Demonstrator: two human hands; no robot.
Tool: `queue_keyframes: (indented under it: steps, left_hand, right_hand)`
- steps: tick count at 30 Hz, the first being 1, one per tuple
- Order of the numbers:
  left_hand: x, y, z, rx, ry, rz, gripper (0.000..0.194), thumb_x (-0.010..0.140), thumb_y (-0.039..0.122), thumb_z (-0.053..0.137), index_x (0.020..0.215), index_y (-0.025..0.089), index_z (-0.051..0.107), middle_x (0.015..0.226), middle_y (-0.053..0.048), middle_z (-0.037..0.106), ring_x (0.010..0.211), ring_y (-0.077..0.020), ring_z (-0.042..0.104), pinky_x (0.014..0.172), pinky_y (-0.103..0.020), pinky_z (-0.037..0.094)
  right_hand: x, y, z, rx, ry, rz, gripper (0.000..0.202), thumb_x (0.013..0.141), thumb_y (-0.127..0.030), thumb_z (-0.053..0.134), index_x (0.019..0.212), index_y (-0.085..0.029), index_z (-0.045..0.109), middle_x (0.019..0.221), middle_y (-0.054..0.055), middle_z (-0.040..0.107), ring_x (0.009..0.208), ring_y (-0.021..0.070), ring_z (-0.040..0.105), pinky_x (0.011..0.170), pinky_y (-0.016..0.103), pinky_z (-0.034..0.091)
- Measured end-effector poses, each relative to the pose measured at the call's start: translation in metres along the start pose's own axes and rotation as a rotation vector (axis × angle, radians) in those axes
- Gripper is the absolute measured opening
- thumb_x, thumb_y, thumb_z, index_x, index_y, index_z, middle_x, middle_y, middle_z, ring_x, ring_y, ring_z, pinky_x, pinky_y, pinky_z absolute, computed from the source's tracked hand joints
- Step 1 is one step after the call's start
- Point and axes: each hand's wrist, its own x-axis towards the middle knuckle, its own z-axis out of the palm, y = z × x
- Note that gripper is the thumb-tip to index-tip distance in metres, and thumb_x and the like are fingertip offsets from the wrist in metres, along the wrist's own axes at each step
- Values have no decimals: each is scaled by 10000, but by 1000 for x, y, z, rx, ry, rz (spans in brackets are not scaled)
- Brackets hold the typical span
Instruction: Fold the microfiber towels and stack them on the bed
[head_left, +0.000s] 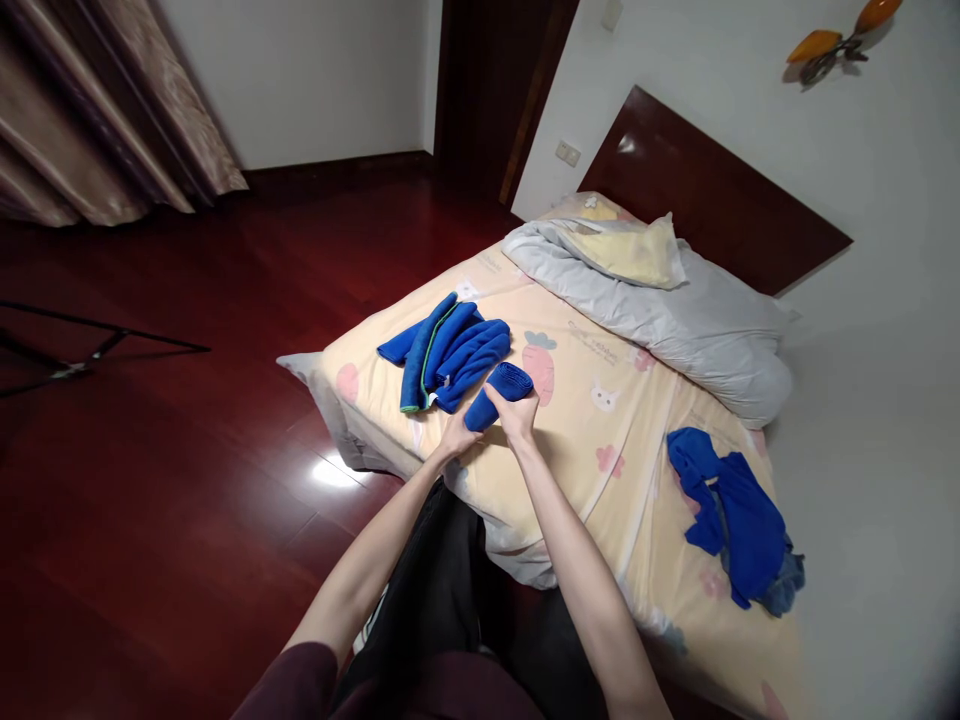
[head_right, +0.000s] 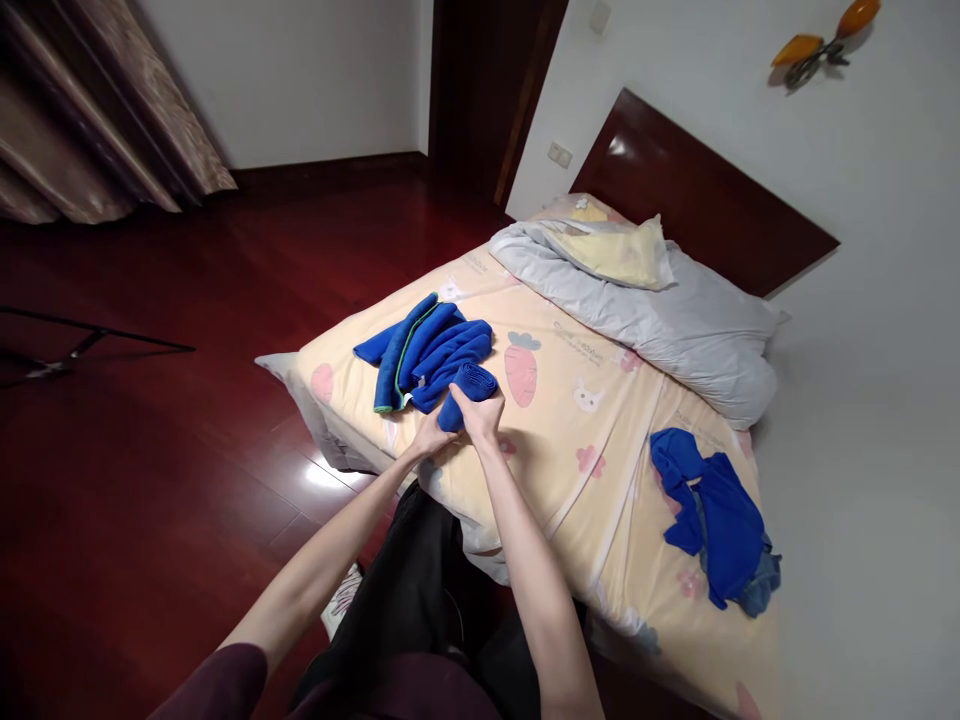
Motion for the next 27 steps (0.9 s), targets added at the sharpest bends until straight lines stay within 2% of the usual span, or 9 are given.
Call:
queue_keyframes:
  steps: [4,12,21,27]
  left_hand:
    - [-1,0,0,17,-2,0,700,648,193,814,1317,101,627,1068,-77,761,1005,-331,713,913,-417,576]
    - [-5,13,-3,-12,0,-10,778,628,134,794,1380,115,599,1165,-110,758,1094,-341,702,959,-444,583]
    - [-5,18,-4,0,15,1,768,612,129,771,1363,101,614,1220,-125,745,1135,-373,691,1005,-469,567]
    - [-4,15,-4,15,9,-23,700,603,136,777,1290,127,648,1138,-101,766,1098,-380,704,986,-495,582]
  right_hand:
    - [1,0,-1,-10,1,9,489,579,-458,927,911,-137,766,989,123,814,918,284,766,854,398,640]
    - [3,2,1,-25,36,23,503,572,-446,929,933,-128,782,1026,144,815,966,321,774,876,432,642]
    - [-1,-6,1,-2,20,24,507,571,-418,940,958,-138,769,1047,132,817,972,305,777,921,426,638]
    - [1,1,4,8,15,29,499,576,-419,935,953,-137,769,1028,128,818,953,298,776,892,412,641]
